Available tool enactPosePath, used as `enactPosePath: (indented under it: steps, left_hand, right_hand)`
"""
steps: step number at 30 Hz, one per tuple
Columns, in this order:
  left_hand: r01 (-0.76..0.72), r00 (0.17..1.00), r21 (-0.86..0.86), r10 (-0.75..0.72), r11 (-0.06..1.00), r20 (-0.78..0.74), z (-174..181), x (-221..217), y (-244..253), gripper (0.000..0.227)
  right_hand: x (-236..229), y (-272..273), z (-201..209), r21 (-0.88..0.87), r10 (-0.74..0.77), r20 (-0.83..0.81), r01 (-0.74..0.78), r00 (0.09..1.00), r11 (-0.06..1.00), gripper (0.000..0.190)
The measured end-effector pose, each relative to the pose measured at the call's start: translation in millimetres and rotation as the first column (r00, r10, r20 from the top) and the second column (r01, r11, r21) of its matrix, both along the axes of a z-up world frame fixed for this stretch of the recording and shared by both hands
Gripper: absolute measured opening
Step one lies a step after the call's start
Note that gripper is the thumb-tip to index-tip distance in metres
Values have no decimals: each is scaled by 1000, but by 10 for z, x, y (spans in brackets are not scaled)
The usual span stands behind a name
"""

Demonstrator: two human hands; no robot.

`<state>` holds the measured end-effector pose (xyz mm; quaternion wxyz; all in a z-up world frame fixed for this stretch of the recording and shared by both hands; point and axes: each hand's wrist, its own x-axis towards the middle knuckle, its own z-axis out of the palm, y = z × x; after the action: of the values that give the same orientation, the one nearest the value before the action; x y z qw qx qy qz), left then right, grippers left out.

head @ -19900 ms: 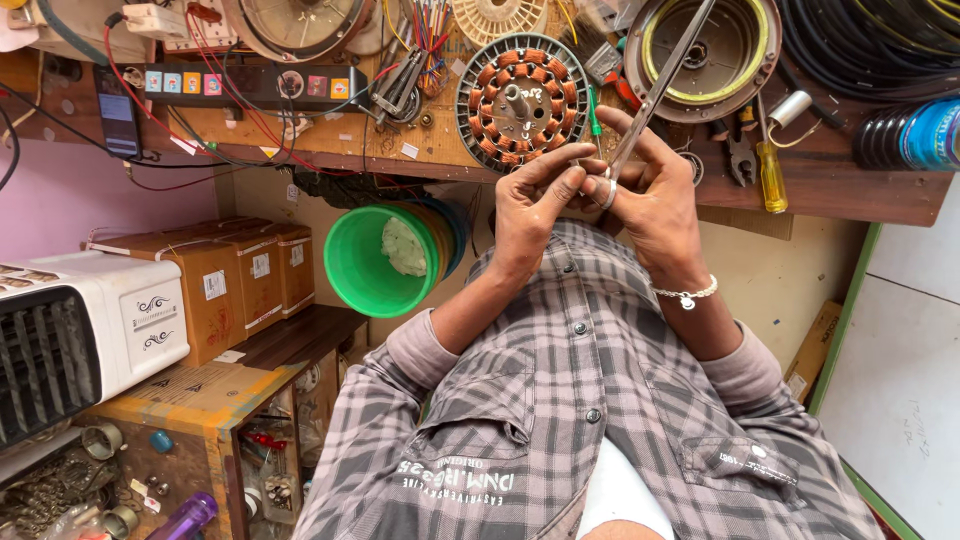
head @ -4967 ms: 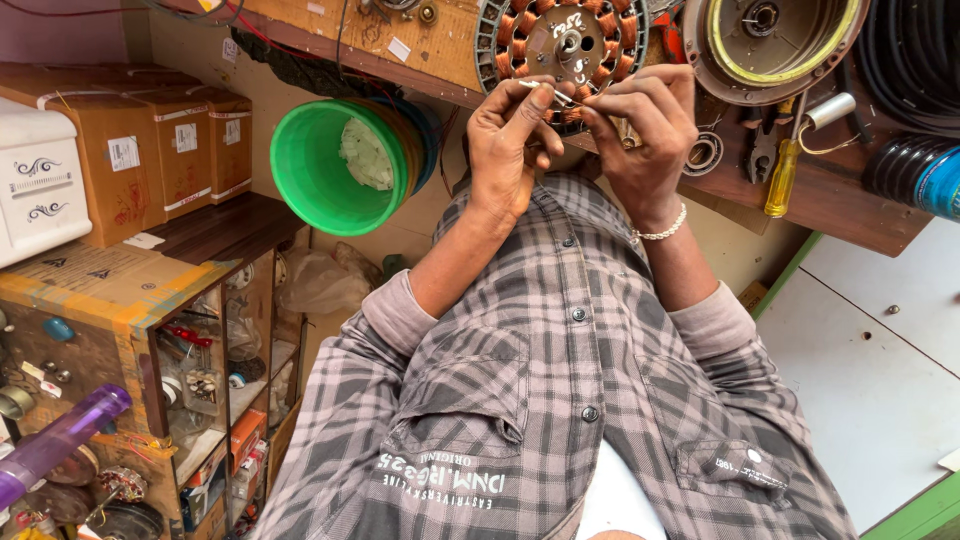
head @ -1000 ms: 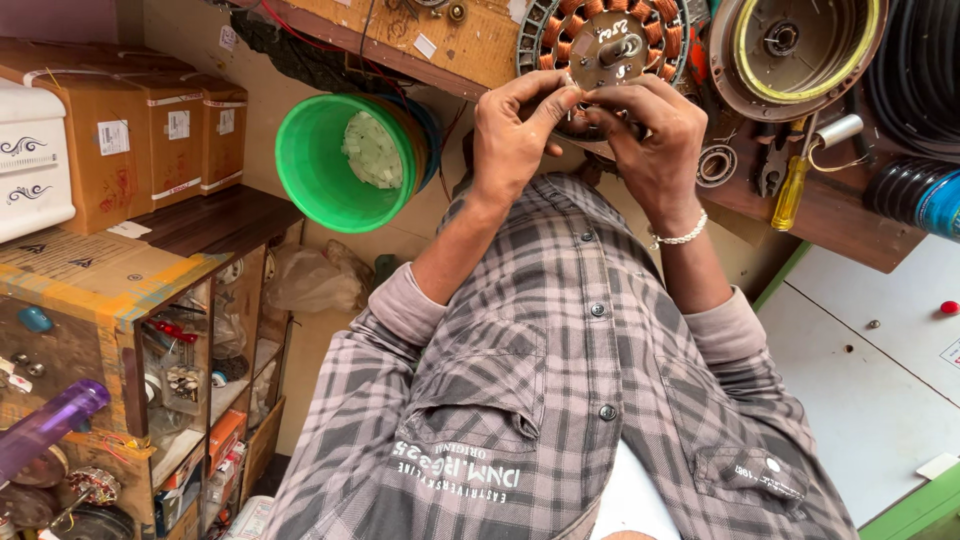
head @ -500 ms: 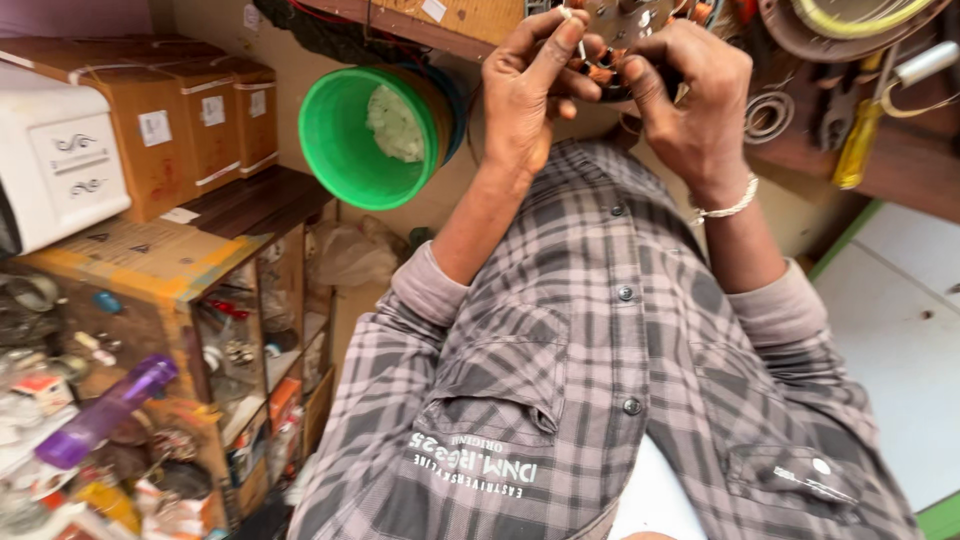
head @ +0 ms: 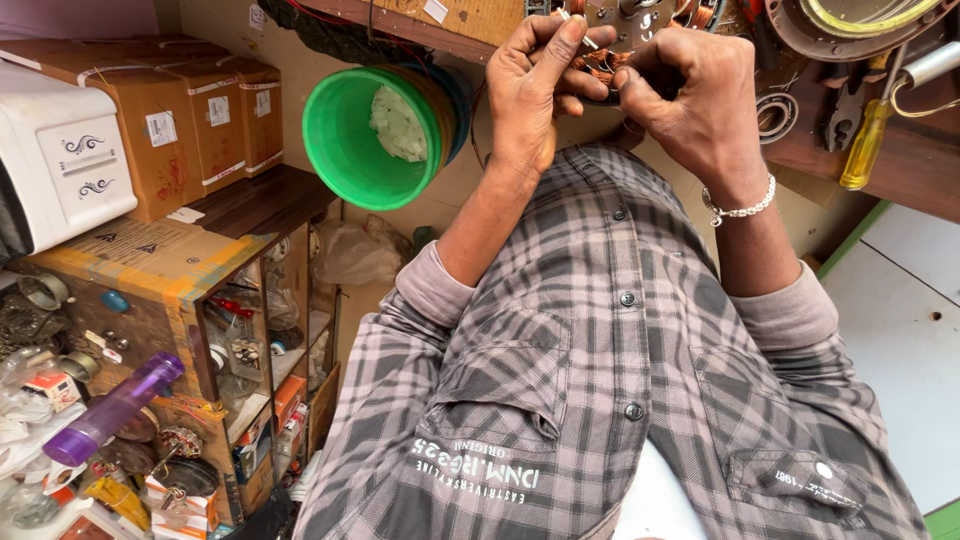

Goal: The person is repairing an electrical motor stator by hand. They insert small white insulating pieces into the copper windings, use a green-handled screwdriver to adjust the windings, and use pliers to cut and secure wires.

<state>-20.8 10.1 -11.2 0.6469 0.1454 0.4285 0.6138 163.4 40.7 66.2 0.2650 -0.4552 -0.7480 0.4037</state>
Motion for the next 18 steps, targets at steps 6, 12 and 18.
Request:
enactPosePath:
  steps: [6,12,18]
  left_hand:
    - [53,998,5,-53,999,-36,15,-33,33,27]
    - [85,994,-5,-85,996,-65,46,-48,51,27]
    - [106,992,-15,-107,994,-66,77,-69,73,26]
  right_hand:
    - [-2,51,-12,-29,8,36,-7,999,1000,11]
    - [-5,82,6,-31,20,53,-18,998,999,11]
    - [3,99,39,-48,39,30,-37,999,998,10]
